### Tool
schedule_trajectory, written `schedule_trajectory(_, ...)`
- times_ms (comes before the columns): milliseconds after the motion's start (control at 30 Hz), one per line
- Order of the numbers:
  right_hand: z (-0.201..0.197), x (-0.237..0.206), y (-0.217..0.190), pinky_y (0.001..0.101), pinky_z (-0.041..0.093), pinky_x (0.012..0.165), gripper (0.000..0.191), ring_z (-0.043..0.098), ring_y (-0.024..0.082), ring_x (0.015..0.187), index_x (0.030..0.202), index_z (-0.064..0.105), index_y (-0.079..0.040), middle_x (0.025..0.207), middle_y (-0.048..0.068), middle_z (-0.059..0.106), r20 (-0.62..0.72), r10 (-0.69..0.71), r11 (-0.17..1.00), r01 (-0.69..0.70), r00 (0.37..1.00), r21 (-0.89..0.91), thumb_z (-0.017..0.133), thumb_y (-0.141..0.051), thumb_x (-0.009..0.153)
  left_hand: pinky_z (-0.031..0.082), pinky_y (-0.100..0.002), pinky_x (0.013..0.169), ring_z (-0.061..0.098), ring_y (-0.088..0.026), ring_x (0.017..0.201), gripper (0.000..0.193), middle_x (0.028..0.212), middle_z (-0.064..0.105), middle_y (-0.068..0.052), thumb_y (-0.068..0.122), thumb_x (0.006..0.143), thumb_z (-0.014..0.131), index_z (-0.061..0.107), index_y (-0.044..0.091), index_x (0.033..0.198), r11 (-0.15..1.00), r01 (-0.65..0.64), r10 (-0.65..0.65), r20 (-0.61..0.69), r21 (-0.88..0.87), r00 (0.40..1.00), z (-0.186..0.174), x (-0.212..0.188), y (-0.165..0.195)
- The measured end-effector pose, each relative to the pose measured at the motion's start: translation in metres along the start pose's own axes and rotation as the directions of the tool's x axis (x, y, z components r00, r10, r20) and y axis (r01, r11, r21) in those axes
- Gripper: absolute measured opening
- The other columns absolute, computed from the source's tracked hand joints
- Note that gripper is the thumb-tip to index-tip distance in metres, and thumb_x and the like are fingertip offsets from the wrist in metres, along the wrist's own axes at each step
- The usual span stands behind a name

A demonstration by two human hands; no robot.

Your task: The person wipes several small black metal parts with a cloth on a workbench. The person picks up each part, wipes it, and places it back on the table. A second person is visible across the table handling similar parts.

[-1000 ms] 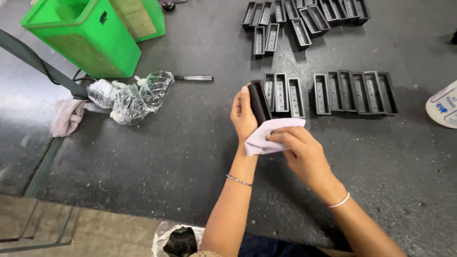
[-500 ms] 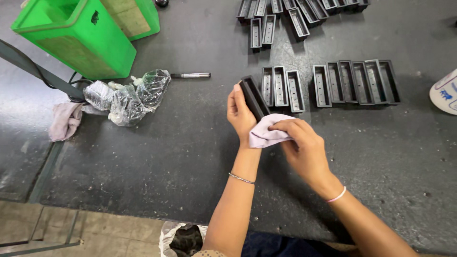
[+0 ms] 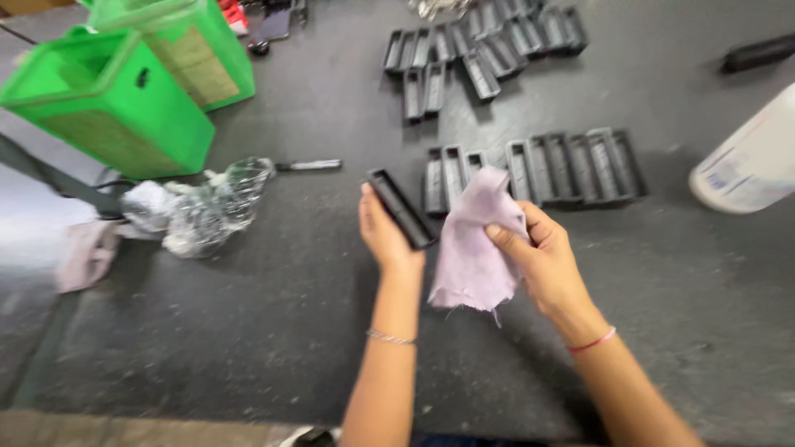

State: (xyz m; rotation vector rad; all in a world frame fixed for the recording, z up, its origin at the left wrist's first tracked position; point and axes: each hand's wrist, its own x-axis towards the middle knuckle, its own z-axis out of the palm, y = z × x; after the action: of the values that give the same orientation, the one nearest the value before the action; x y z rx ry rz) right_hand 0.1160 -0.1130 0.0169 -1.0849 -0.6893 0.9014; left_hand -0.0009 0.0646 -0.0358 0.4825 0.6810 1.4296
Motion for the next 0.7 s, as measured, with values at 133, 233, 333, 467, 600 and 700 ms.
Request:
schedule_trajectory(133,-0.023,0.017,-0.012,0.0294,0.056,0.08,0.016,0.068,0.01,0.09,0.115,0.063,-0.003,0.103,0.003,0.071,-0.102,-0.019,0.981,0.038,0.995,0.192,0.063,-0.013,0.102,0.048,-0.028,0.052,0.058,-0.012,0.061,0.041,0.074,0.062,-0.001,0.048,0.104,0.059,0.071,0.008,0.1,0.945,0.3,-0.326,0.381,0.128,0.865,0.008,-0.009,0.017)
schedule_trajectory(233,-0.032,0.021,-0.012,0.0304,0.057,0.077,0.017,0.068,0.011,0.088,0.114,0.063,-0.005,0.102,0.003,0.071,-0.159,-0.032,0.99,0.053,0.987,0.131,0.059,-0.018,0.103,0.048,-0.022,0.064,0.061,-0.008,0.075,0.042,0.098,0.071,-0.003,0.044,0.105,0.056,0.07,0.006,0.119,0.908,0.232,-0.402,0.573,0.348,0.714,0.019,-0.03,0.021)
schedule_trajectory(333,-0.037,0.018,-0.006,0.03,0.057,0.08,0.018,0.068,0.011,0.09,0.115,0.063,-0.005,0.105,0.003,0.071,-0.132,-0.069,0.993,0.081,0.989,0.082,0.058,-0.019,0.106,0.05,-0.02,0.082,0.062,-0.005,0.095,0.045,0.119,0.071,-0.003,0.036,0.107,0.055,0.065,0.005,0.137,0.897,0.151,-0.404,0.632,0.415,0.661,0.028,-0.052,0.02)
schedule_trajectory(467,-0.038,0.019,-0.004,0.0303,0.056,0.084,0.024,0.067,0.011,0.095,0.122,0.063,-0.003,0.109,0.003,0.071,-0.032,0.008,0.995,-0.005,0.999,0.099,0.056,-0.021,0.108,0.052,-0.021,0.09,0.063,-0.005,0.104,0.044,0.124,0.069,0.002,0.032,0.106,0.053,0.062,0.006,0.141,0.869,0.152,-0.451,0.625,0.472,0.637,0.034,-0.059,0.02)
schedule_trajectory(600,-0.036,0.021,-0.008,0.03,0.055,0.089,0.035,0.068,0.011,0.102,0.132,0.062,-0.004,0.116,0.002,0.071,-0.005,0.071,0.988,-0.07,0.997,0.14,0.053,-0.023,0.104,0.051,-0.021,0.089,0.064,-0.005,0.103,0.043,0.123,0.07,0.001,0.031,0.106,0.054,0.064,0.006,0.139,0.859,0.223,-0.494,0.63,0.461,0.599,0.034,-0.052,0.013)
schedule_trajectory(700,-0.036,0.021,-0.011,0.033,0.055,0.089,0.037,0.068,0.014,0.103,0.134,0.061,-0.002,0.118,0.005,0.07,0.041,0.101,0.968,-0.108,0.994,0.225,0.055,-0.025,0.106,0.052,-0.021,0.086,0.063,-0.005,0.098,0.042,0.12,0.07,0.001,0.031,0.106,0.054,0.064,0.007,0.139,0.854,0.295,-0.518,0.648,0.429,0.559,0.03,-0.05,0.004)
